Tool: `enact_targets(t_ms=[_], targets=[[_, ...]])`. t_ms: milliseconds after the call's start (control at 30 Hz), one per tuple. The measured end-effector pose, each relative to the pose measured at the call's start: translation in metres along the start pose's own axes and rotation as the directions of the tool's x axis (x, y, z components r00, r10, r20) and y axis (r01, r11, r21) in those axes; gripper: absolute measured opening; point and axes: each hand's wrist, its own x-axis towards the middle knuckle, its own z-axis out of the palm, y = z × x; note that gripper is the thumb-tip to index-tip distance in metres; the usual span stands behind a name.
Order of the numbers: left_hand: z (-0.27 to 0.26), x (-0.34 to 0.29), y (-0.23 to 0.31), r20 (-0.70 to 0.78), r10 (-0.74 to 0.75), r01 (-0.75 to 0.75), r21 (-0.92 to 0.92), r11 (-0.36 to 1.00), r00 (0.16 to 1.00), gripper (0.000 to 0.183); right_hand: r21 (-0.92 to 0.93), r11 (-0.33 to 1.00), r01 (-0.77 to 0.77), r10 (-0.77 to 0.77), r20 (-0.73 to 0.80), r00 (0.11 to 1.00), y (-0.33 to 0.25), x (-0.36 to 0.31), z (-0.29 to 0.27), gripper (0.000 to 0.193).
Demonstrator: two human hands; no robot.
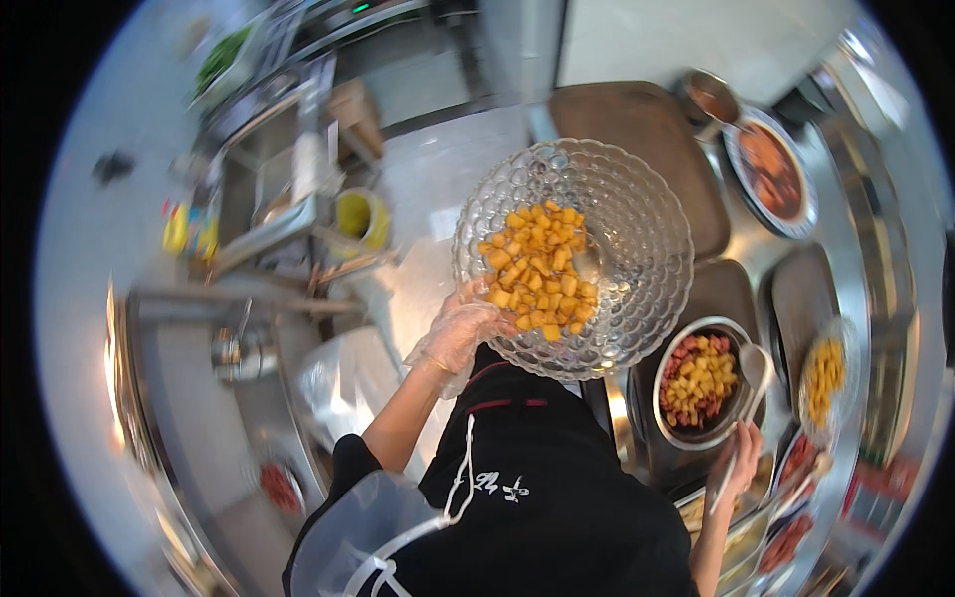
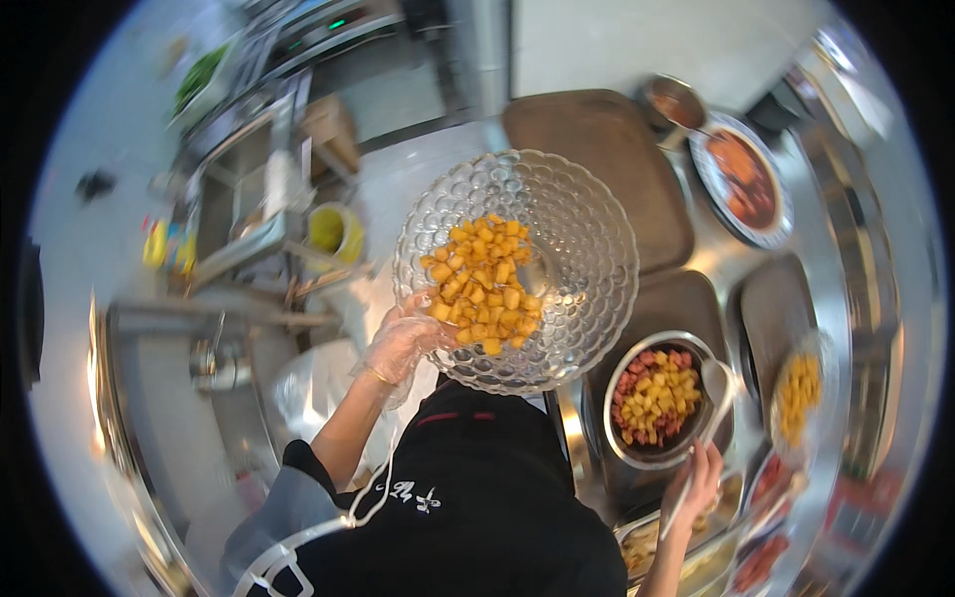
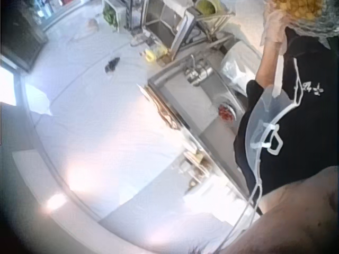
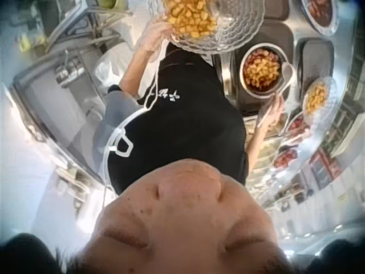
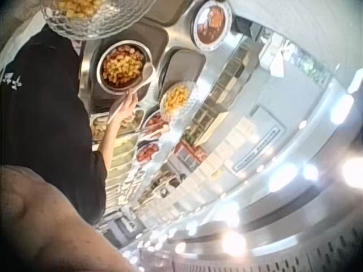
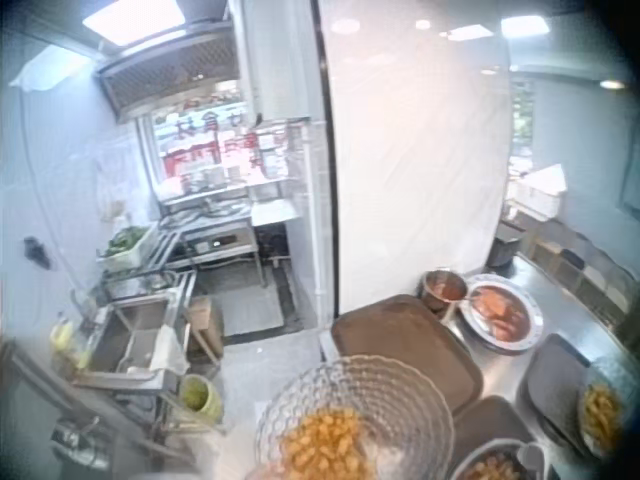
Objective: The person scoops diced meat and fried cubes from glass bowls into a metal bowl, mixes them, and places the bowl on a tray. They then retrieve a receipt, open a white cooler, and pack a small container with a fried egg into a red cooler.
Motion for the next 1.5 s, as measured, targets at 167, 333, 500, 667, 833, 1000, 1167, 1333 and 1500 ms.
enact_targets(t_ms=[167, 333, 500, 667, 833, 1000, 1167, 1333, 1500], targets=[[0.000, -0.020, -0.042, -0.212, 0.090, -0.128, -0.174, 0.976, 0.973, 0.063, 0.206, 0.976, 0.065, -0.047, -0.091, 0.995, 0.047, 0.077, -0.003, 0.025], [0.003, -0.032, -0.074, -0.358, 0.202, -0.261, -0.125, 0.957, 0.912, 0.060, 0.742, 0.640, -0.199, 0.103, 0.174, 0.979, 0.028, 0.179, 0.032, 0.040], [0.031, -0.049, -0.089, -0.558, 0.169, -0.299, -0.150, 0.942, 0.813, 0.064, 0.869, 0.251, -0.426, -0.301, 0.488, 0.819, -0.047, 0.229, 0.116, 0.040], [0.051, -0.069, -0.084, -0.733, 0.056, -0.276, -0.183, 0.944, 0.678, 0.064, 0.710, 0.269, -0.651, -0.575, 0.660, 0.483, -0.138, 0.235, 0.174, 0.036], [0.066, -0.077, -0.105, -0.880, 0.083, -0.469, -0.167, 0.867, 0.468, 0.062, 0.651, 0.175, -0.739, -0.792, 0.539, 0.287, -0.178, 0.255, 0.215, 0.031], [0.070, -0.120, -0.123, -0.985, 0.128, -0.643, 0.024, 0.766, 0.117, 0.069, 0.640, 0.158, -0.752, -0.880, 0.437, 0.187, -0.194, 0.262, 0.230, 0.028], [0.097, -0.141, -0.153, -0.957, 0.086, -0.761, 0.273, 0.588, -0.276, 0.067, 0.638, 0.164, -0.753, -0.902, 0.406, 0.148, -0.192, 0.301, 0.228, 0.027], [0.042, -0.210, -0.193, -0.869, 0.033, -0.759, 0.450, 0.470, -0.494, 0.046, 0.646, 0.231, -0.727, -0.895, 0.434, 0.102, -0.208, 0.287, 0.222, 0.028], [0.005, -0.230, -0.229, -0.873, -0.030, -0.789, 0.424, 0.446, -0.486, 0.040, 0.661, 0.291, -0.692, -0.869, 0.485, 0.098, -0.207, 0.288, 0.219, 0.032]])
